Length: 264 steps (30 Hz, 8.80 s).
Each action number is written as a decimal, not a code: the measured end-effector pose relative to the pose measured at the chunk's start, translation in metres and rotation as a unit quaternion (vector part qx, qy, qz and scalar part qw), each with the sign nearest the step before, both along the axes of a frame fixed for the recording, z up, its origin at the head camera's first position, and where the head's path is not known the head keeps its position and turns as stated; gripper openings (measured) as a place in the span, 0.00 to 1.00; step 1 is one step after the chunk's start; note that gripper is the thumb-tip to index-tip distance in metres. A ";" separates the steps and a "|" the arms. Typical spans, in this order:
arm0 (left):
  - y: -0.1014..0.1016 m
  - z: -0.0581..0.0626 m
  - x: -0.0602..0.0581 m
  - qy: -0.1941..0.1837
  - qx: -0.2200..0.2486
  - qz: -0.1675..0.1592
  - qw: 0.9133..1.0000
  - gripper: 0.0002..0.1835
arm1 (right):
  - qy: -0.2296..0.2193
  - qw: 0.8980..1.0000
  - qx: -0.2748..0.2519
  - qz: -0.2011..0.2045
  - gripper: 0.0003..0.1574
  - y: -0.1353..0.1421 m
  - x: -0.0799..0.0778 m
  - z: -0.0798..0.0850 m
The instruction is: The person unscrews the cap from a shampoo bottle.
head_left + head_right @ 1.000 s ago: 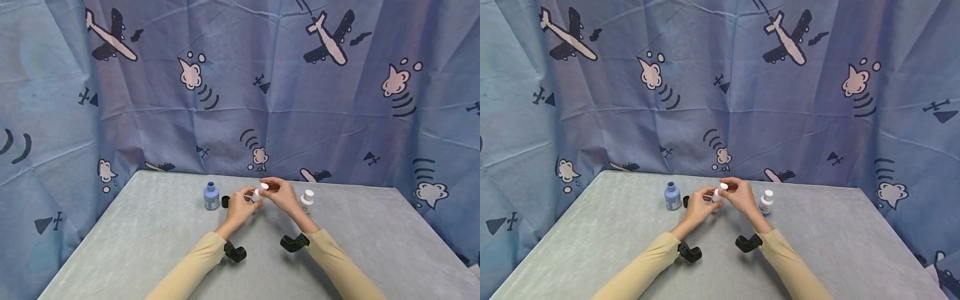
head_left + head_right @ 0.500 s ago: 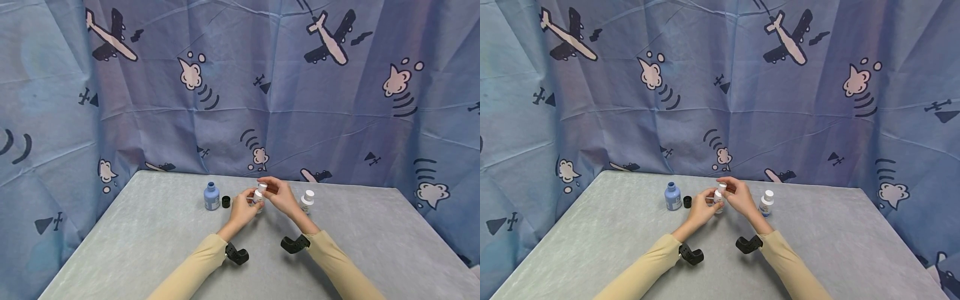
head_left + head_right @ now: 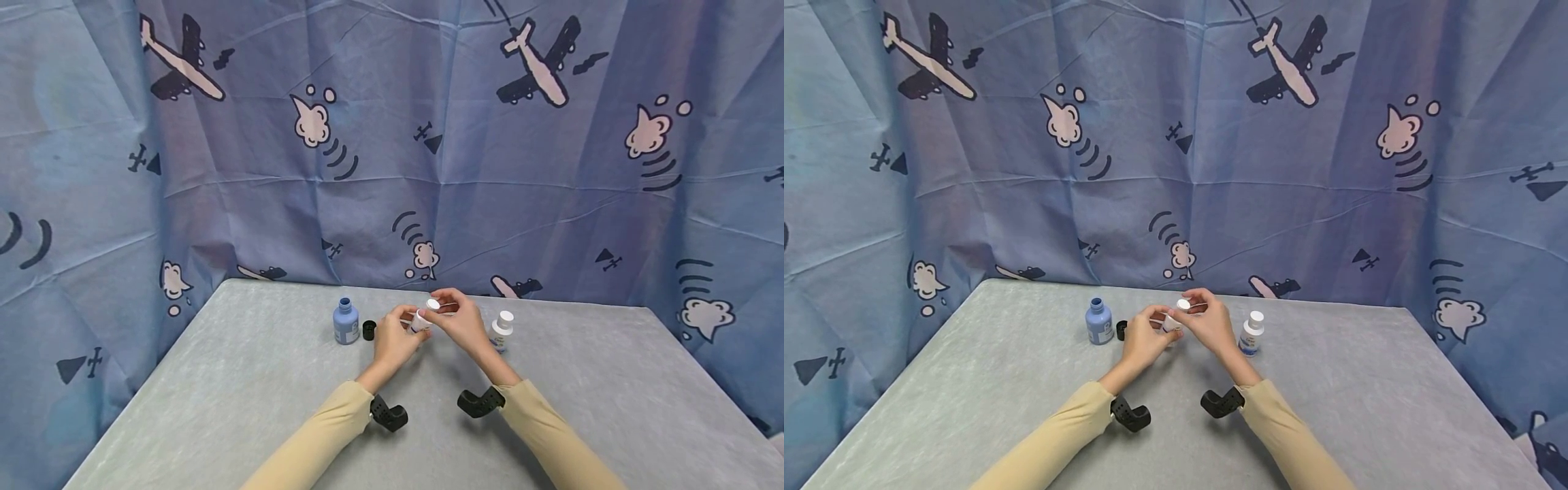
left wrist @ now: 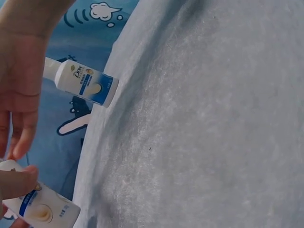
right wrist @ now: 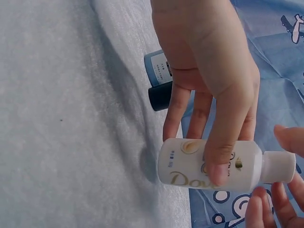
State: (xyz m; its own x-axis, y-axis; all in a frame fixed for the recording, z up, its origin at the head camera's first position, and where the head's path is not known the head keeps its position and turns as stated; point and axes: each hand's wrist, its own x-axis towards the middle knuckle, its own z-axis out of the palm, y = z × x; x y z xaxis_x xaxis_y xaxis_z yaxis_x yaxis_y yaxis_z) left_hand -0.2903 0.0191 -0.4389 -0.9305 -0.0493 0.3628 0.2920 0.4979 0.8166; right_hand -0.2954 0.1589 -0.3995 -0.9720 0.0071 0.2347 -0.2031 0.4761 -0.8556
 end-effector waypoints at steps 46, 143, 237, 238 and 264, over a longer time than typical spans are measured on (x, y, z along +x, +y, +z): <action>0.000 -0.007 0.002 -0.015 0.030 -0.120 0.992 0.22 | 0.042 0.997 -0.016 0.067 0.25 0.004 0.002 0.000; 0.003 -0.013 -0.005 -0.009 0.037 -0.018 0.999 0.23 | -0.001 0.999 0.034 0.007 0.19 0.012 -0.001 -0.005; 0.000 0.001 0.041 0.106 -0.014 -0.012 0.994 0.19 | 0.191 0.960 0.199 -0.043 0.16 0.074 0.054 -0.027; 0.003 0.001 0.042 0.104 -0.007 -0.021 0.994 0.19 | 0.196 0.959 0.197 -0.045 0.16 0.077 0.055 -0.027; 0.080 0.011 0.029 -0.014 0.035 -0.209 0.977 0.22 | 0.158 0.975 0.090 -0.130 0.15 0.135 0.031 -0.010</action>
